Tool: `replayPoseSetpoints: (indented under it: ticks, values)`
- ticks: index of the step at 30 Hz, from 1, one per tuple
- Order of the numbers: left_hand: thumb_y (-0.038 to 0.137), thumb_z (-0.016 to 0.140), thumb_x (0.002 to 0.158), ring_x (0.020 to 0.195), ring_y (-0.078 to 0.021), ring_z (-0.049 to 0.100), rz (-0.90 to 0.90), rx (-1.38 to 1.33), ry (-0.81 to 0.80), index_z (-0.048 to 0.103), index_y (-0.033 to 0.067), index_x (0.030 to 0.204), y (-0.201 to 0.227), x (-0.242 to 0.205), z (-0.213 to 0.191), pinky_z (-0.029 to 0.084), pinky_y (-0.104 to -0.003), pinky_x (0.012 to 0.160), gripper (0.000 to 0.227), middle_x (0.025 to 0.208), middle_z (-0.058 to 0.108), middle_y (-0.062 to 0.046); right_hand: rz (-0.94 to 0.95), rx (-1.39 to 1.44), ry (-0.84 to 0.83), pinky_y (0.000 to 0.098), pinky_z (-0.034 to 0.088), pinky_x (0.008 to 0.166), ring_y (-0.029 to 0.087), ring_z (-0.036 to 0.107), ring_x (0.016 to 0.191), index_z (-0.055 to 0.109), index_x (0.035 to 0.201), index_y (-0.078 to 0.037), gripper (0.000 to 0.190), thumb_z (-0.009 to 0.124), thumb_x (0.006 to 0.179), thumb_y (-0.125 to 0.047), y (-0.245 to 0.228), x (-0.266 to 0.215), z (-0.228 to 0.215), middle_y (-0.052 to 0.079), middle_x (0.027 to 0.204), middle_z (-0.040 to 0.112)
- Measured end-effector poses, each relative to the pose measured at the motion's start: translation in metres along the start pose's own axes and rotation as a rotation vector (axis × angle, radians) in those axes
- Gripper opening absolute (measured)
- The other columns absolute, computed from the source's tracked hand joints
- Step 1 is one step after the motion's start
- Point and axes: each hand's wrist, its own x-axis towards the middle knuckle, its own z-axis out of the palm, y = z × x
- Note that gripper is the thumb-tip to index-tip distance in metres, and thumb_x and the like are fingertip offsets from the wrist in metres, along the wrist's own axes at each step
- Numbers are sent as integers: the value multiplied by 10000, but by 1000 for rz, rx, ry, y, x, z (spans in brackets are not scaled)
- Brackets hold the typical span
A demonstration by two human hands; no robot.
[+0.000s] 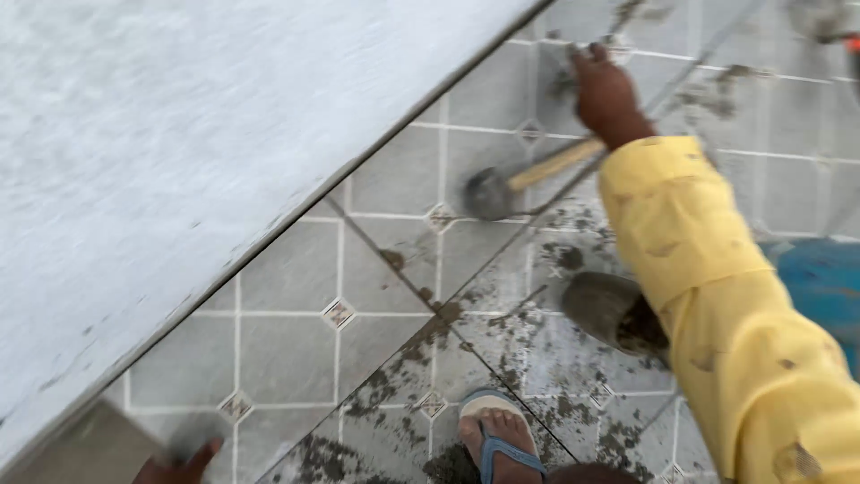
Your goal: The recorder is applying mortar and laying floor tiles, using a rubber mallet and trowel to position and secure them.
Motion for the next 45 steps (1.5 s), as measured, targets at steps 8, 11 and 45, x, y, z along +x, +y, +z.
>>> replayPoseSetpoints:
  ticks: [8, 11, 45]
  values:
    - [719, 764, 771, 1005, -352, 757, -215, 127, -105, 747, -72, 1132, 86, -92, -70, 582, -467, 960, 869, 1007, 760, -249, -105, -249, -148, 444, 584, 903, 321, 701, 989, 720, 1158, -71, 192, 607, 1003, -69, 12, 13, -9, 177, 1092, 721]
    - [725, 782, 733, 1053, -349, 741, -230, 159, -78, 733, -47, 1202, 92, -100, -75, 574, -471, 985, 904, 1045, 762, -232, -211, -522, -227, 444, 588, 967, 274, 720, 939, 707, 1087, -67, 126, 619, 1045, -146, 17, 15, -14, 134, 931, 730]
    - [690, 778, 779, 1063, -425, 733, -104, 9, 145, 655, -45, 1231, 126, -169, -83, 576, -535, 927, 872, 1117, 757, -272, -855, -43, -379, 377, 608, 840, 199, 704, 1010, 720, 1077, -116, 223, 566, 929, -52, -306, -3, -85, 57, 1165, 721]
